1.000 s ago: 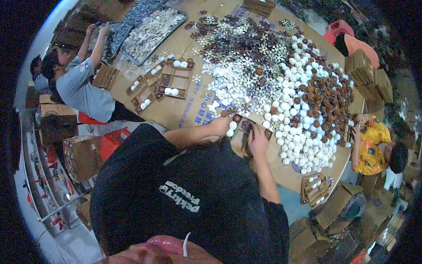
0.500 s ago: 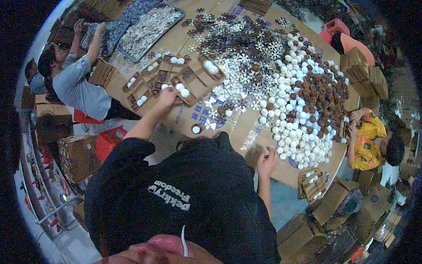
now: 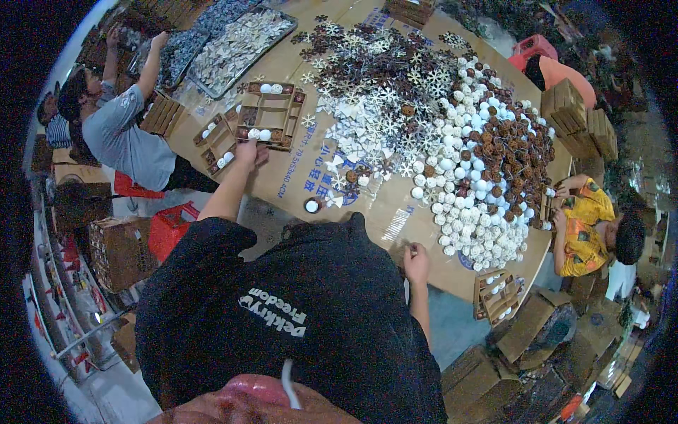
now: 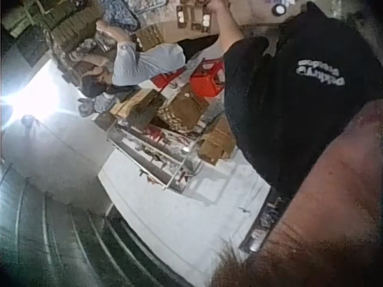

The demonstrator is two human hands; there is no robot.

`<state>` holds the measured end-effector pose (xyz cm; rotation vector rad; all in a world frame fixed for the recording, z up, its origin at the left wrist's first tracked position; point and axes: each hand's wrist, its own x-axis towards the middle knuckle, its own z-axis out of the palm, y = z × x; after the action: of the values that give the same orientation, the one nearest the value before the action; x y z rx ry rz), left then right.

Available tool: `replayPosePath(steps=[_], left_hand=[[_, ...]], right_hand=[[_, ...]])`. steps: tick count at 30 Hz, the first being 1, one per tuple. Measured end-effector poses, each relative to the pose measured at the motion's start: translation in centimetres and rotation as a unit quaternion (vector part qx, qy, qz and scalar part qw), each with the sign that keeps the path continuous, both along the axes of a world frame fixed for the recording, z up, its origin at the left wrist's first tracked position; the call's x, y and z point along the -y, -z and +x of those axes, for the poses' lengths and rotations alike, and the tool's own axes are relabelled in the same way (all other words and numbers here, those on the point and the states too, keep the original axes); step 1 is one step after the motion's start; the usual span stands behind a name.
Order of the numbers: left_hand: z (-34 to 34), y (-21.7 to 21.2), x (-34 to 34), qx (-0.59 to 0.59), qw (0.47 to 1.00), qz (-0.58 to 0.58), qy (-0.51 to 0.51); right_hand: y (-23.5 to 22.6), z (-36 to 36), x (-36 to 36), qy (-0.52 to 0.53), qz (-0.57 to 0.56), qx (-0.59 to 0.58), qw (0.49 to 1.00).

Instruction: Packing various decorative snowflake and star ornaments into small wooden display boxes.

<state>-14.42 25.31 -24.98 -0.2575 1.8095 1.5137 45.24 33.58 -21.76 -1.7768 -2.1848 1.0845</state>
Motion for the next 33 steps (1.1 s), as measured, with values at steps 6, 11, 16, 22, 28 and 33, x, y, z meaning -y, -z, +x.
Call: replayPosePath(steps=[6,11,16,22,28,33], left_hand=[[-2.0,5.1,6.1,-0.278,0.942,-0.133,0.137],[6.4,5.2,7.2,-0.298,0.791,-0.304,0.439],[11.8,2.9,9.5,-0.273,0.697,-0.342,0.568],[12.5,2.4,7.8,-0.276,0.6,-0.378,0.649],[12.6,5.5,9.3,-0.393,0.575,-0.265,0.667],[13.3,5.4,10.9,-0.34,0.7,-0.196,0.597]], right_hand=[[2.5,1.0,0.4,-0.093,-0.105,0.117,0.983],[2.1,1.5,0.3,-0.12,-0.173,0.169,0.963],[7.1,2.4,0.5,-0.127,-0.145,0.151,0.97],[4.0,-0.1,1.5,-0.136,-0.177,0.157,0.962],[8.6,1.3,4.2,-0.1,-0.013,0.175,0.979],[4.2,3.9,3.0,0.067,-0.043,0.044,0.996]])
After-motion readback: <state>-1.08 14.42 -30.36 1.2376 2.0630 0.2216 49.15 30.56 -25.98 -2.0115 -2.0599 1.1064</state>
